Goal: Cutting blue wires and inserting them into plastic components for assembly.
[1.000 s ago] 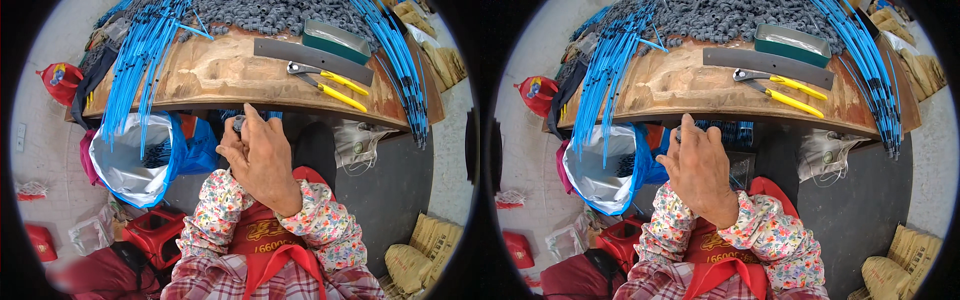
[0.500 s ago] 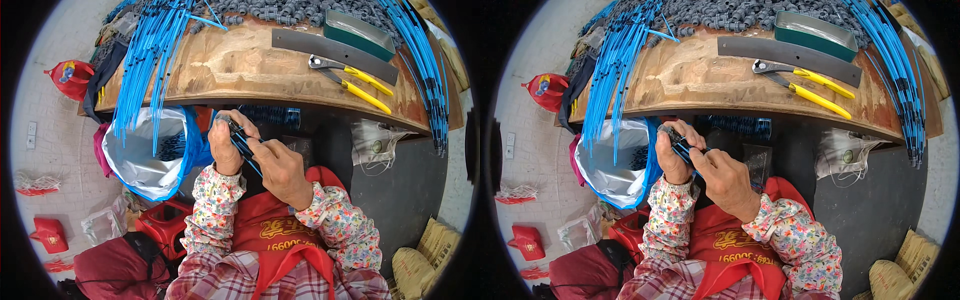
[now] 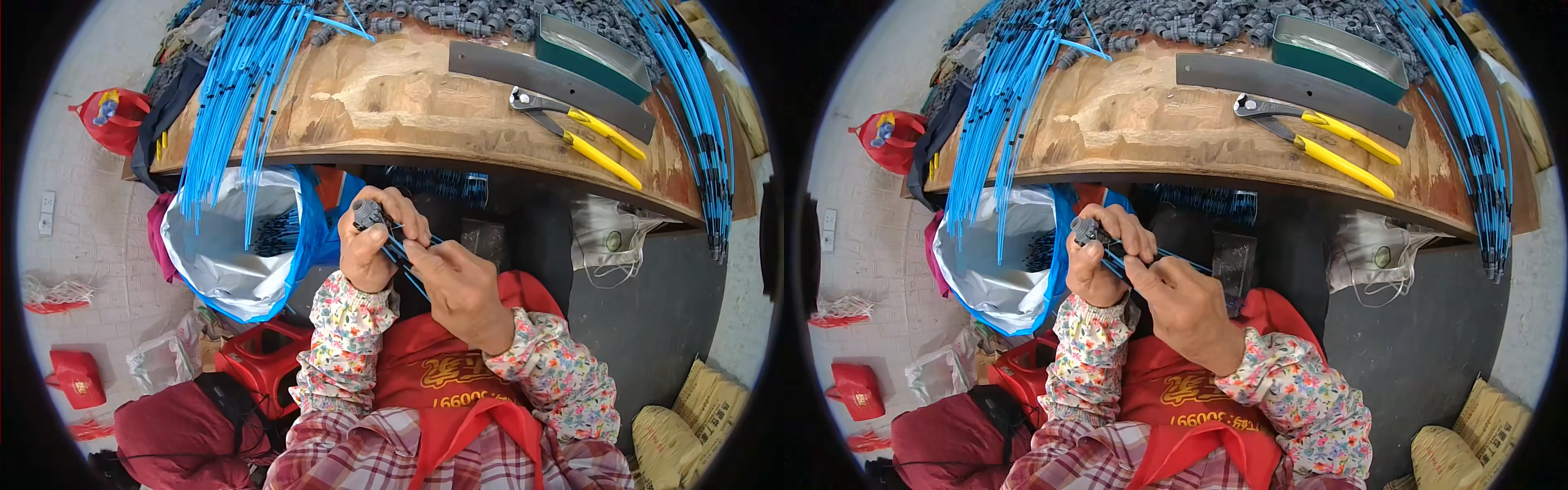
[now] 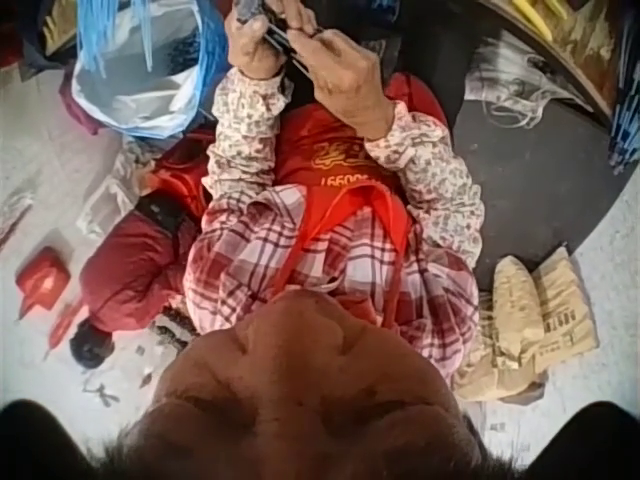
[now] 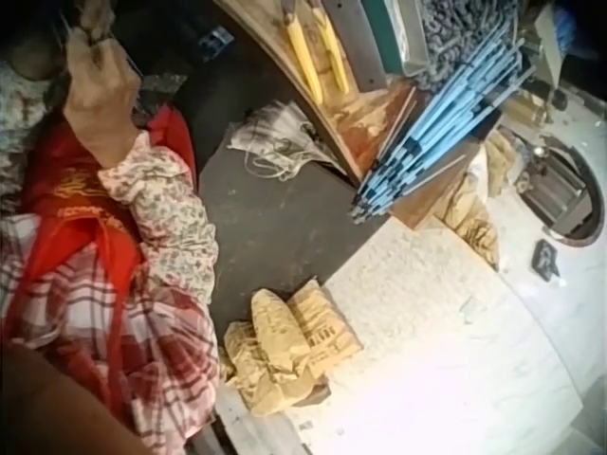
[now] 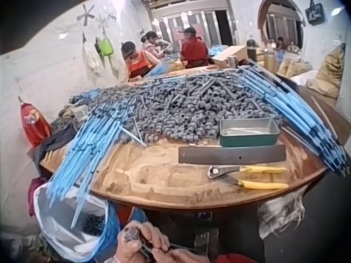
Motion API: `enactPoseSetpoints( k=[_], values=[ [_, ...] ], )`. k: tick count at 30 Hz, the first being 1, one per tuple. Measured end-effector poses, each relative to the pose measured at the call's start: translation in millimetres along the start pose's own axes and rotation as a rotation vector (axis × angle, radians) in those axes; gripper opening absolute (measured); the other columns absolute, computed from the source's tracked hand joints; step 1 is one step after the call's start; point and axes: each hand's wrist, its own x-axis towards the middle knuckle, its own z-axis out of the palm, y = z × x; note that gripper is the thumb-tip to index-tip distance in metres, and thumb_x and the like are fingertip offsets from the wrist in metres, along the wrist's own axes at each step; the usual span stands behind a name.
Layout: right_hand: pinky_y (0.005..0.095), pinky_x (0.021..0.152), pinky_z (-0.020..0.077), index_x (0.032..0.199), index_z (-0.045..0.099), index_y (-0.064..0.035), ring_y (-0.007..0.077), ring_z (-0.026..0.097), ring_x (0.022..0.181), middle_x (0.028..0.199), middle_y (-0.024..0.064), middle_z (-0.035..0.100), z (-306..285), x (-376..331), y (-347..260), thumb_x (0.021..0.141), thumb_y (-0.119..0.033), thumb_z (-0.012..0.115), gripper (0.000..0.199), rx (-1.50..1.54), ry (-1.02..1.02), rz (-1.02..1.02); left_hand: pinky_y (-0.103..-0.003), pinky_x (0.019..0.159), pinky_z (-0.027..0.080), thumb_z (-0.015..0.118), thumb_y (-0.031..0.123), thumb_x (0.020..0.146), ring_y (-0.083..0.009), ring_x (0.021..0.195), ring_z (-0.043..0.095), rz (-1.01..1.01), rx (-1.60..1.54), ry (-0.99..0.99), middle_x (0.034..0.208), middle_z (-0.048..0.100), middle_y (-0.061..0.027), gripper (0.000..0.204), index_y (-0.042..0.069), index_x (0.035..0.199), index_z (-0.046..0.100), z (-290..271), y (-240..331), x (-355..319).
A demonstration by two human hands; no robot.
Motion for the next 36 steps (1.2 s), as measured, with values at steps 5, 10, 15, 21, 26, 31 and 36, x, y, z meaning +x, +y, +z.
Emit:
enactPoseSetpoints(
  k=[5, 10, 15, 21, 26, 31, 36],
  values=[
    [0.0261, 0.052, 0.0452, 0.102, 0.062, 0.0022, 0.0175, 0.057, 0.058, 0.077, 0.0105, 0.056, -22.4, 20.5, -3.5, 0.074, 0.008, 0.065, 0.029, 0.341, -0.063, 0.269, -0.034, 0.064, 0.047, 0.060, 0.030, 0.081, -0.0209, 0.064, 0.051, -0.003, -0.009, -0.026, 0.072, 0.050, -0.0131, 0.034, 0.000, 0.086, 0.046, 0.3, 1.1, -1.0],
    [0.0268, 0.052, 0.0452, 0.102, 0.061, 0.0018, 0.0177, 0.058, 0.061, 0.078, 0.0103, 0.058, -18.2, 22.9, -7.6, 0.072, 0.005, 0.069, 0.031, 0.356, -0.056, 0.309, -0.034, 0.063, 0.045, 0.057, 0.035, 0.084, -0.0209, 0.065, 0.049, 0.039, -0.009, 0.001, 0.072, 0.049, -0.0131, 0.037, 0.000, 0.087, 0.045, -0.9, -3.6, 0.1],
    [0.0310, 0.054, 0.0476, 0.105, 0.061, 0.0016, 0.0229, 0.060, 0.066, 0.081, 0.0118, 0.059, -0.9, 21.6, -13.8, 0.070, 0.006, 0.069, 0.035, 0.028, 0.078, 0.021, -0.034, 0.063, 0.044, 0.052, 0.045, 0.089, -0.0203, 0.065, 0.048, 0.051, -0.069, 0.056, 0.072, 0.048, -0.0126, 0.046, 0.001, 0.089, 0.044, 1.5, -7.6, -2.8],
    [0.0336, 0.056, 0.0488, 0.106, 0.061, 0.0023, 0.0266, 0.060, 0.069, 0.082, 0.0133, 0.059, 7.3, 19.1, -10.5, 0.070, 0.007, 0.068, 0.037, -0.028, 0.083, -0.006, -0.034, 0.064, 0.044, 0.048, 0.051, 0.091, -0.0204, 0.066, 0.048, 0.067, -0.034, 0.062, 0.073, 0.049, -0.0125, 0.051, 0.000, 0.089, 0.044, -1.9, -9.8, -3.4],
    [0.0336, 0.057, 0.0491, 0.106, 0.061, 0.0030, 0.0268, 0.060, 0.069, 0.082, 0.0140, 0.058, 10.4, 18.2, -8.8, 0.071, 0.008, 0.067, 0.036, 0.009, 0.109, -0.036, -0.034, 0.065, 0.044, 0.048, 0.052, 0.091, -0.0209, 0.068, 0.049, 0.059, -0.001, 0.056, 0.074, 0.050, -0.0132, 0.052, 0.000, 0.089, 0.045, -1.6, -8.3, -4.7],
    [0.0330, 0.057, 0.0495, 0.104, 0.061, 0.0038, 0.0269, 0.060, 0.070, 0.083, 0.0143, 0.057, 10.4, 21.3, -16.7, 0.071, 0.010, 0.064, 0.033, 0.038, 0.111, -0.015, -0.034, 0.066, 0.044, 0.047, 0.051, 0.091, -0.0214, 0.069, 0.050, 0.041, -0.019, 0.030, 0.074, 0.050, -0.0135, 0.052, 0.000, 0.090, 0.045, -4.8, -8.0, -5.8],
    [0.0330, 0.058, 0.0499, 0.103, 0.061, 0.0052, 0.0266, 0.060, 0.069, 0.084, 0.0145, 0.056, 12.1, 21.8, -18.7, 0.071, 0.012, 0.062, 0.033, 0.007, 0.123, 0.007, -0.033, 0.066, 0.044, 0.047, 0.051, 0.091, -0.0214, 0.069, 0.051, 0.050, -0.007, 0.042, 0.076, 0.051, -0.0137, 0.052, -0.001, 0.091, 0.045, -3.4, -8.9, -6.3]
  ],
)
